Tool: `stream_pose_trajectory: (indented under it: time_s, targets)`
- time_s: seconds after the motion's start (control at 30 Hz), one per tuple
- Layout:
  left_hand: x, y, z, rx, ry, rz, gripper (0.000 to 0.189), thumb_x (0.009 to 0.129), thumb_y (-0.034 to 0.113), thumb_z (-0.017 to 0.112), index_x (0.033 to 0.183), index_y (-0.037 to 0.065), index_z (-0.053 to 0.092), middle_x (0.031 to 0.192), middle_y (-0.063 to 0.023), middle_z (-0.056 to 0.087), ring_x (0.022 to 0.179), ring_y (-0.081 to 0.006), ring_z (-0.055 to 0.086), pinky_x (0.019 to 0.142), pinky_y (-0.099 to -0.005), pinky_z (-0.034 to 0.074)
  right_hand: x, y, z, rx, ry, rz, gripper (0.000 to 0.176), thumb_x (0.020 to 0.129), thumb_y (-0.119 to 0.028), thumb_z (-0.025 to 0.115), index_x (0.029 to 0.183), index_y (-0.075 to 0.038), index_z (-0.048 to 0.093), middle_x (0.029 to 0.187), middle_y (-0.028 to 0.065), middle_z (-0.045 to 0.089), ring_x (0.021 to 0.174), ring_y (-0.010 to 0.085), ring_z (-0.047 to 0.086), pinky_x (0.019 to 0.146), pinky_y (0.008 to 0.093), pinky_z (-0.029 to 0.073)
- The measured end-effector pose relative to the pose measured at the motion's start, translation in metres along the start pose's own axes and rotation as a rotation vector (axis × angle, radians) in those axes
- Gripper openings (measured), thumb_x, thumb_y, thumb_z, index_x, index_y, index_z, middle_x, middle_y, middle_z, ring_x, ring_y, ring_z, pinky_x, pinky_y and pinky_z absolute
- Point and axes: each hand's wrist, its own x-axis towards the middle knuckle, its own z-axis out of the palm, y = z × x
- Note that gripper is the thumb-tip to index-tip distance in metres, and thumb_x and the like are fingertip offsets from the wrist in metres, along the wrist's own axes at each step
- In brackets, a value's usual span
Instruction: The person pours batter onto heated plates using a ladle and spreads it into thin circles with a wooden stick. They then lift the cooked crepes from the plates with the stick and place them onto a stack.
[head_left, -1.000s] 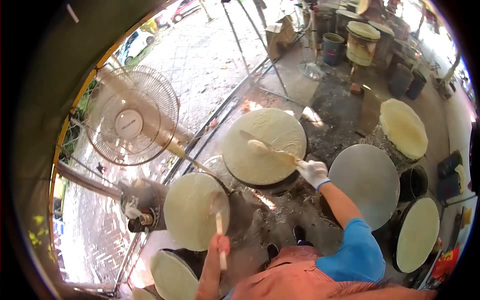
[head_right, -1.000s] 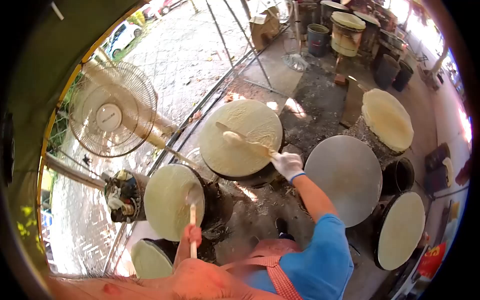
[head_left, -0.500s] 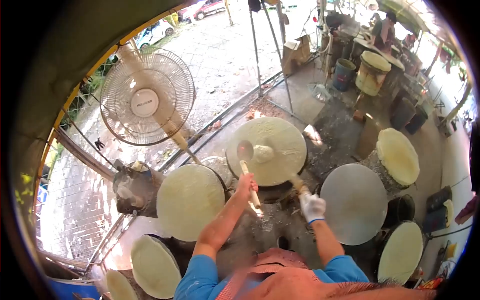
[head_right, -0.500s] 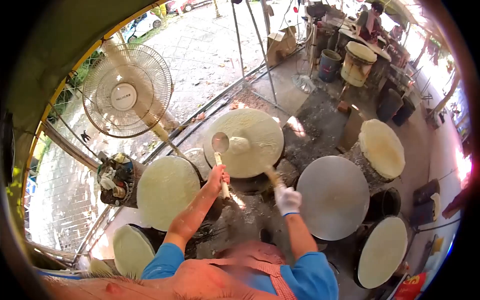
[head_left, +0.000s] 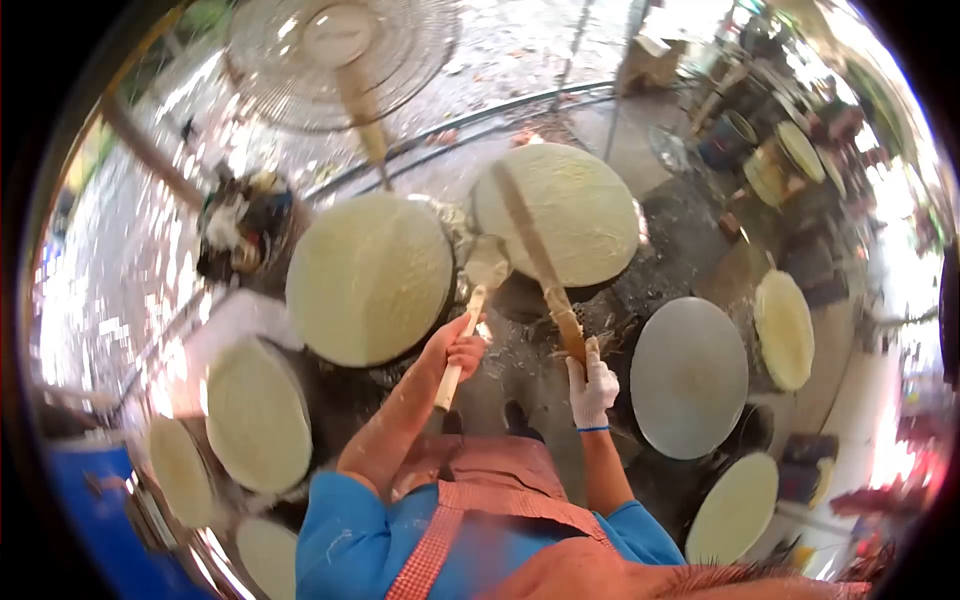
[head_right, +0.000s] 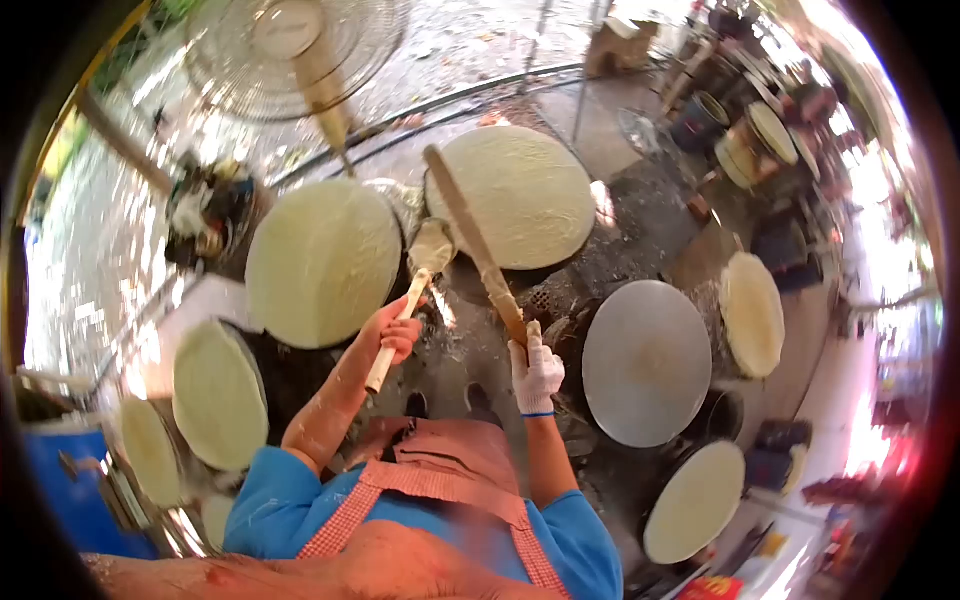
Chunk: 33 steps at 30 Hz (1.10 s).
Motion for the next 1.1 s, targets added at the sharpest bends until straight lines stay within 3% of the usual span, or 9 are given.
stream_pose_trajectory:
  time_s: [0.1,0.17,0.3,0.5,0.57,0.77,0.87,0.97,1.1]
  targets:
    - [-0.029,-0.024,-0.009,-0.085,-0.112,0.037,0.03,0.101,0.036,0.042,0.123,0.017,0.047,0.062,0.0028,0.034,0.04,-0.0053,0.031,0.031,-0.0209,0.029,0.001,-0.003,0.005,0.15,-0.138,0.001,0.049,0.075,-0.017,0.076,0.121,-0.007,0.063,0.079,0.0126,0.067,0.054,0.0248,0.057,0.053,0.0339,0.046]
    - [-0.028,-0.035,-0.049,-0.197,-0.434,-0.074,0.027,0.098,0.034,0.05,0.12,0.02,0.049,0.061,0.0045,0.033,0.041,-0.0045,0.031,0.032,-0.0194,0.028,0.003,-0.008,0.009,0.406,-0.266,0.13,0.042,0.082,-0.018,0.069,0.121,-0.002,0.061,0.093,0.0156,0.069,0.067,0.0229,0.063,0.062,0.0333,0.05]
    - [-0.078,-0.104,-0.099,0.053,-0.306,0.389,0.033,0.098,0.033,0.049,0.129,0.026,0.041,0.061,0.0042,0.033,0.042,-0.0035,0.031,0.032,-0.0184,0.025,0.028,-0.017,0.022,0.578,-0.704,0.572,0.038,0.088,-0.021,0.062,0.116,0.005,0.061,0.104,0.0151,0.069,0.089,0.023,0.064,0.081,0.034,0.048]
    - [-0.157,-0.221,-0.215,-0.291,-0.083,0.726,0.031,0.102,0.032,0.041,0.132,0.023,0.04,0.059,0.0019,0.033,0.039,-0.0046,0.031,0.033,-0.0196,0.026,0.035,-0.129,0.053,0.516,-1.031,-0.207,0.037,0.087,-0.032,0.058,0.108,-0.003,0.066,0.087,0.0173,0.068,0.077,0.028,0.066,0.071,0.0363,0.047]
    - [-0.179,-0.261,-0.259,-0.29,-0.047,0.869,0.032,0.101,0.037,0.04,0.129,0.023,0.047,0.059,0.0017,0.033,0.04,-0.0059,0.033,0.035,-0.0213,0.029,0.023,-0.155,0.049,0.5,-1.159,-0.218,0.034,0.086,-0.033,0.057,0.105,-0.006,0.067,0.087,0.0176,0.068,0.08,0.0336,0.065,0.071,0.0396,0.048]
    - [-0.235,-0.38,-0.323,-0.666,-0.234,1.027,0.033,0.101,0.039,0.04,0.128,0.023,0.051,0.059,0.0015,0.033,0.041,-0.0069,0.033,0.036,-0.0221,0.03,-0.047,-0.156,0.027,0.3,-0.748,-0.964,0.023,0.082,-0.035,0.064,0.094,-0.015,0.064,0.059,0.0107,0.06,0.049,0.0301,0.059,0.046,0.0425,0.047]
    - [-0.245,-0.41,-0.339,-0.78,-0.322,1.055,0.034,0.101,0.04,0.04,0.128,0.023,0.053,0.059,0.0013,0.033,0.041,-0.0074,0.033,0.037,-0.0225,0.031,-0.069,-0.19,0.013,0.426,-0.755,-1.047,0.03,0.081,-0.036,0.065,0.102,-0.015,0.064,0.065,0.0119,0.063,0.052,0.0304,0.061,0.049,0.04,0.049]
    - [-0.25,-0.423,-0.342,-0.822,-0.405,1.105,0.035,0.101,0.04,0.04,0.128,0.023,0.054,0.059,0.0011,0.033,0.042,-0.0077,0.033,0.037,-0.0226,0.031,-0.088,-0.234,0.029,0.379,-1.116,-0.974,0.042,0.078,-0.045,0.063,0.104,-0.012,0.063,0.077,0.0133,0.068,0.066,0.0327,0.066,0.061,0.0441,0.051]
    - [-0.239,-0.427,-0.333,-0.858,-0.516,1.132,0.036,0.1,0.041,0.04,0.128,0.024,0.055,0.06,0.0008,0.033,0.042,-0.0082,0.033,0.038,-0.0229,0.032,-0.129,-0.332,0.065,0.374,-1.092,-1.224,0.038,0.077,-0.044,0.066,0.097,-0.011,0.06,0.078,0.0126,0.066,0.07,0.0327,0.065,0.065,0.0438,0.05]
